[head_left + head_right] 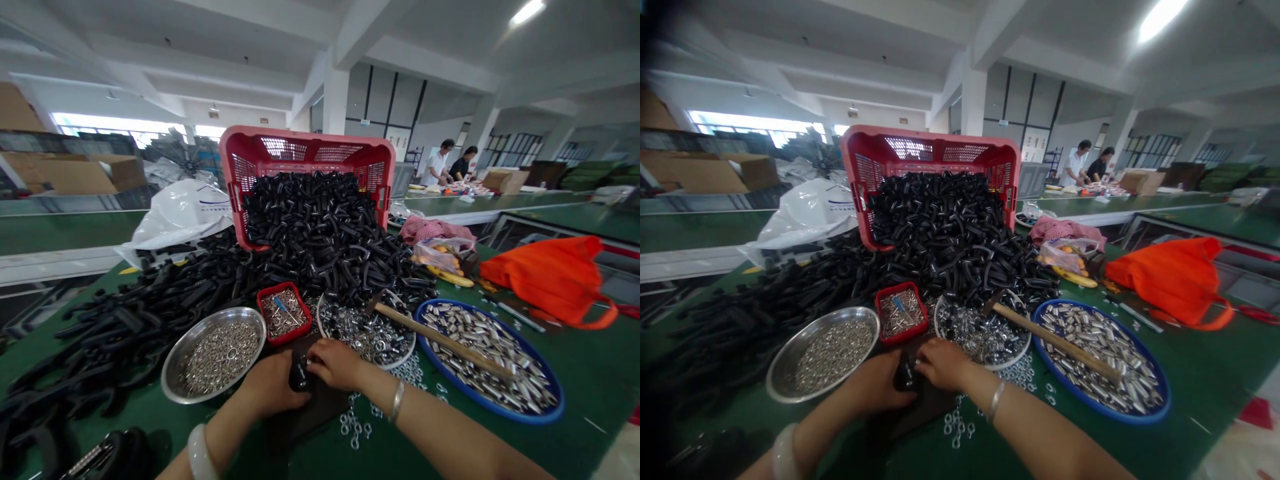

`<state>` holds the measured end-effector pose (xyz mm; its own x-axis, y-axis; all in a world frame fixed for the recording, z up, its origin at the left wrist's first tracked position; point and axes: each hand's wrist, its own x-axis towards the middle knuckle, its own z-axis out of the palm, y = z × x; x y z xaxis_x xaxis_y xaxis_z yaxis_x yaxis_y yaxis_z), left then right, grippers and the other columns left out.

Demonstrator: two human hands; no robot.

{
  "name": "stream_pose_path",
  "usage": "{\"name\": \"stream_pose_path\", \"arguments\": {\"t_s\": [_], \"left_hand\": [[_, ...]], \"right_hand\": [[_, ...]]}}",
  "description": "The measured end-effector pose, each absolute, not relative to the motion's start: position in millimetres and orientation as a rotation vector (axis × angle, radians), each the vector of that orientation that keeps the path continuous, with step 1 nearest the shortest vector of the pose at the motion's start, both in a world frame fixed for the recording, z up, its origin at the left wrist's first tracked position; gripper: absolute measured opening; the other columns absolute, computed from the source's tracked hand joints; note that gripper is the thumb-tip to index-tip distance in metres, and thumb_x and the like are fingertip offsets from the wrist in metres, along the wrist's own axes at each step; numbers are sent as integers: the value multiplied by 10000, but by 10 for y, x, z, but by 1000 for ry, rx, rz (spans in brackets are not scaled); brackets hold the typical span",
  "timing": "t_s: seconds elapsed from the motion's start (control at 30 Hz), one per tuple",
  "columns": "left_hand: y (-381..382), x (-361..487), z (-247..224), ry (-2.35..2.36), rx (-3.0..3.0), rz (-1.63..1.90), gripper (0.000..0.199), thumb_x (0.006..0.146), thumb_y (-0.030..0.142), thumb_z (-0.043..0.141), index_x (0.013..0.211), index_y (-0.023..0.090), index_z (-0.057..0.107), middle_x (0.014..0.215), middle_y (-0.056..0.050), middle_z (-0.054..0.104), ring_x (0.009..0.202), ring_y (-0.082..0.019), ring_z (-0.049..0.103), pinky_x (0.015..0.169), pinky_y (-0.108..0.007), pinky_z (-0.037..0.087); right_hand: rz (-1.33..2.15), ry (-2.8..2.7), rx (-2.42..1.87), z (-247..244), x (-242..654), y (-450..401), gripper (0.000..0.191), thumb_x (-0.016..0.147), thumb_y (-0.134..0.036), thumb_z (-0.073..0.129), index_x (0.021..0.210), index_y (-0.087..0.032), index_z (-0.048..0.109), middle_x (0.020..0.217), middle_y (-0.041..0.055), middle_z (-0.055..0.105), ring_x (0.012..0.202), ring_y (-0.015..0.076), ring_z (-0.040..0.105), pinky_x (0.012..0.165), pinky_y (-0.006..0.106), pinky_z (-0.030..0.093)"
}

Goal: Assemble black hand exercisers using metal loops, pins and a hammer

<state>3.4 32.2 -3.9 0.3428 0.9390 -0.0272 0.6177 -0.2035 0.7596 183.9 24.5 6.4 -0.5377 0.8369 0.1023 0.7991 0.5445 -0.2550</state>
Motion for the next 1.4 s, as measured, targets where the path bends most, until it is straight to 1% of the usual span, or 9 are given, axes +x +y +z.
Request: {"name": "stream_pose_path", "arguments": {"t_s": [0.17,0.47,0.63,0.7,0.8,0.9,1.07,1.27,1.4], "left_hand": [[223,34,-135,1512,2602,404,480,684,404,541,1079,132,531,1070,-155,540,1005,-296,467,872,-408,331],[175,-77,-112,1487,2601,371,682,673,544,551,1238,183,424,1197,-138,469,1068,-297,413,902,-392,308],[559,-178,228,1796,2515,418,365,866,371,307,1102,222,543,1088,-95,550,996,-237,475,838,-345,343],[832,-175,315,1898,2465,229,312,854,307,358,1035,206,591,1020,-109,585,950,-243,504,798,-346,360],[1192,-82,319,1829,2477,100,239,738,326,562,921,200,651,924,-112,627,911,-260,530,768,-336,371],[1360,48,234,1742,2490,58,249,652,356,652,870,236,668,907,-80,645,877,-242,553,745,-304,381],[1335,107,153,1769,2447,67,208,748,366,543,890,255,647,934,-55,644,863,-214,571,724,-285,396],[1267,15,244,1915,2316,146,246,789,405,471,921,244,604,913,-32,649,812,-181,587,672,-250,414],[1175,-45,292,1934,2284,221,301,820,421,412,965,204,560,913,-58,640,788,-177,588,656,-249,411]], "right_hand": [[126,-2407,-1702,-8,1739,144,237,849,-279,383,932,-139,555,934,106,577,865,189,563,718,299,433],[-96,-2379,-1801,166,1883,96,302,854,-386,368,902,-164,568,841,98,608,772,211,591,630,311,448],[-434,-2066,-2119,303,2631,197,306,822,-343,397,966,-153,589,990,158,578,931,301,531,672,400,434],[-488,-1916,-2364,287,3002,234,304,793,-330,422,982,-163,591,1018,168,573,939,344,524,677,466,416],[-230,-1836,-2609,181,3460,244,310,792,-360,396,951,-200,610,936,154,609,855,329,572,660,482,412],[-102,-1905,-2518,39,3710,209,345,813,-398,349,921,-211,617,913,132,611,807,265,597,664,412,426],[-92,-1954,-2342,-18,3769,197,364,801,-428,380,892,-161,608,874,128,617,825,234,595,680,324,426],[139,-1772,-2351,175,3719,192,363,737,-488,450,844,-179,608,774,109,649,709,276,609,568,350,424],[228,-1483,-2053,142,3552,17,380,667,-505,544,864,-181,574,801,95,650,737,270,608,624,362,445]]}}
